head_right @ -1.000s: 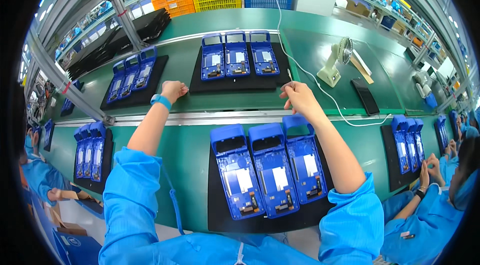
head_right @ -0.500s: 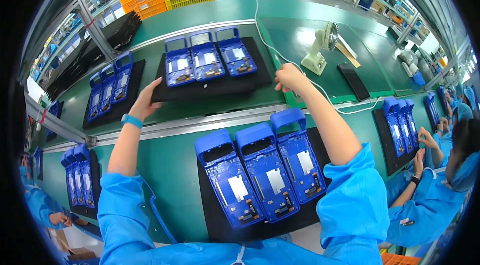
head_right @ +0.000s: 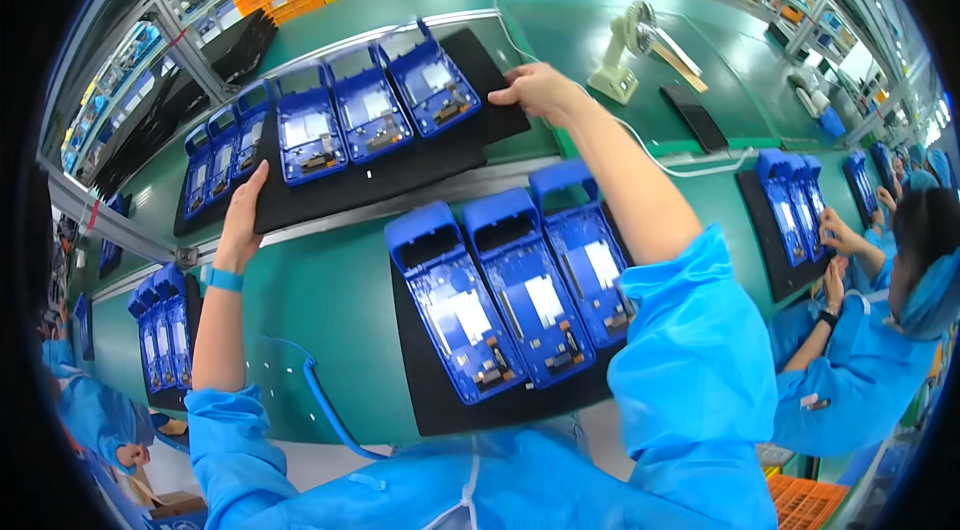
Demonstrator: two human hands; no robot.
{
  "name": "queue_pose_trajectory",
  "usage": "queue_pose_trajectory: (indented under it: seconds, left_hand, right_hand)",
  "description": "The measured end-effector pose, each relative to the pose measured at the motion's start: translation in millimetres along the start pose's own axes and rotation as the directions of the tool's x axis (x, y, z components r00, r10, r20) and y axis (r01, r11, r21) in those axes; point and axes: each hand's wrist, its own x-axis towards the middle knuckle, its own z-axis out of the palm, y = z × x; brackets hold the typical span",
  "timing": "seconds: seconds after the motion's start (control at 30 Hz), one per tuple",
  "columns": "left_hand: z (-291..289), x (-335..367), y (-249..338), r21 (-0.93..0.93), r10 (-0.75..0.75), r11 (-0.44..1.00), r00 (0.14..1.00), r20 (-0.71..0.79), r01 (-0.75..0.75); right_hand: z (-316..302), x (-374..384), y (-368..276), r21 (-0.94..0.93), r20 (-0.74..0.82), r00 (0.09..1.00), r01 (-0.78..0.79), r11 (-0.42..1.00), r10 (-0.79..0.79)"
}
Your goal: Assembling small electronic components into blue plastic casings on a factory assembly line using precision tools.
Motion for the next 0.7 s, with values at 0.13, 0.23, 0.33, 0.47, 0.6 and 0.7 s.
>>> queue_pose_trajectory:
  seconds: [0.13, 0.23, 0.33, 0.47, 0.6, 0.7]
  left_hand:
    - [32, -74, 29, -0.136, -0.016, 0.99, 0.999, 0.035, 0.021]
    - [65, -138, 21, -0.087, -0.002, 0.996, 0.999, 0.049, 0.006]
    - [86, -196, 3, 0.103, -0.091, 0.991, 0.992, 0.084, 0.082]
    - [102, -235, -46, 0.053, -0.306, 0.952, 0.948, 0.089, 0.303]
    - [90, -239, -70, -0.086, -0.535, 0.834, 0.836, 0.122, 0.546]
    - [64, -245, -66, -0.141, -0.391, 0.907, 0.918, 0.07, 0.398]
  right_hand:
    - [-32, -88, -12, -0.005, -0.022, 0.997, 0.069, 0.998, -0.069]
    - [-39, -169, -5, 0.028, -0.143, 0.989, 0.05, 0.998, -0.046]
    - [-51, -231, 25, -0.106, -0.21, 0.977, 0.0, 0.994, -0.023]
    - [-39, -283, 74, 0.015, -0.245, 0.964, -0.103, 0.995, 0.104]
    - [-26, -285, 123, -0.38, -0.39, 0.896, 0.053, 0.923, -0.212]
    - [-1, -287, 91, -0.093, -0.647, 0.757, 0.043, 0.995, -0.093]
